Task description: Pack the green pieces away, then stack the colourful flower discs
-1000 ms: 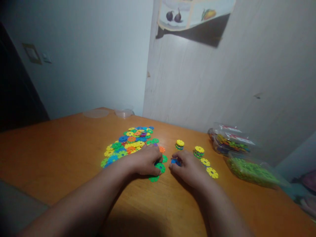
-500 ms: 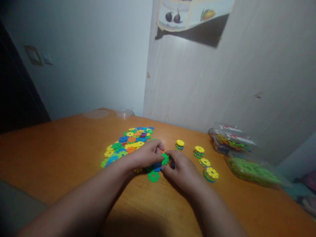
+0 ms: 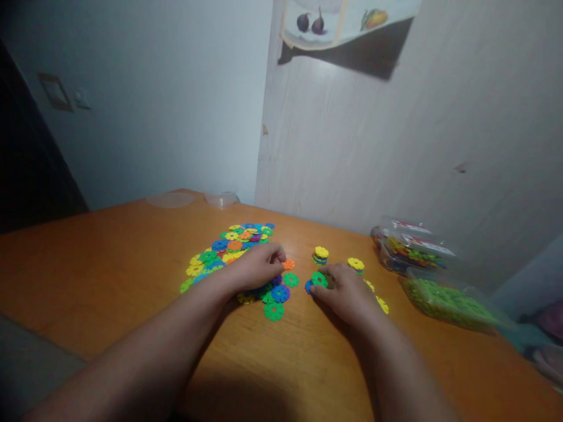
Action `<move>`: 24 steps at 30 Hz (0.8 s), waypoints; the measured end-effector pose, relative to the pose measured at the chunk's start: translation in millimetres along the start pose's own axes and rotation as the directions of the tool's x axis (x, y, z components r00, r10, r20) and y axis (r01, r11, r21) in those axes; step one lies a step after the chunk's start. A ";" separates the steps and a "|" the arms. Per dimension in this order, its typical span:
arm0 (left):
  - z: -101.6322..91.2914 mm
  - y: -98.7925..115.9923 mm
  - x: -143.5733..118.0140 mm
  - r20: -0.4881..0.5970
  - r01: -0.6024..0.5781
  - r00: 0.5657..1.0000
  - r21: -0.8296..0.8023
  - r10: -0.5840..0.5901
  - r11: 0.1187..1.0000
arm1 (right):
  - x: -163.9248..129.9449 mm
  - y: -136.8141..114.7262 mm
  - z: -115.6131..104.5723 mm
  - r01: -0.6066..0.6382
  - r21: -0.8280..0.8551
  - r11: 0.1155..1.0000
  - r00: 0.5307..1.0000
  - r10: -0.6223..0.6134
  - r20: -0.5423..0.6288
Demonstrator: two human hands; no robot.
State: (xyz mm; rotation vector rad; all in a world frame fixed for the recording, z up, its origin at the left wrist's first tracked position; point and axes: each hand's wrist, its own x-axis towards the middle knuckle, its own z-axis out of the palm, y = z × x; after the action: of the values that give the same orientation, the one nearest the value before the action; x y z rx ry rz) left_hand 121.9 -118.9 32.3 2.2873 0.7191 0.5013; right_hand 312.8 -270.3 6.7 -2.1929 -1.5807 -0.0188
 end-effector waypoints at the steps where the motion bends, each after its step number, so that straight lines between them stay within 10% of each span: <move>1: -2.2 0.4 -1.2 0.017 -0.025 1.000 0.086 0.024 0.996 | 1.2 2.4 -0.4 0.012 -0.005 1.000 1.000 -0.011 0.022; 9: -13.9 4.6 -7.8 0.183 -0.171 0.977 0.395 0.105 0.903 | 0.2 -4.4 5.6 0.046 -0.020 0.999 0.998 -0.046 0.042; 18: -19.5 3.1 -7.3 0.111 -0.085 0.993 0.426 0.041 0.901 | -11.7 -75.8 15.3 0.154 -0.031 0.988 0.981 -0.149 0.127; 24: -19.7 1.0 -6.9 0.096 -0.079 0.994 0.394 0.044 0.916 | -7.6 -77.6 16.2 0.147 -0.022 0.989 0.981 -0.142 0.134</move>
State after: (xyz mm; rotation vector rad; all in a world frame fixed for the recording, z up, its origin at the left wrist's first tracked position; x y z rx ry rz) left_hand 106.5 -114.1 45.7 2.7001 0.7632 0.3011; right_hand 236.0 -251.8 16.2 -2.1375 -1.8223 0.0597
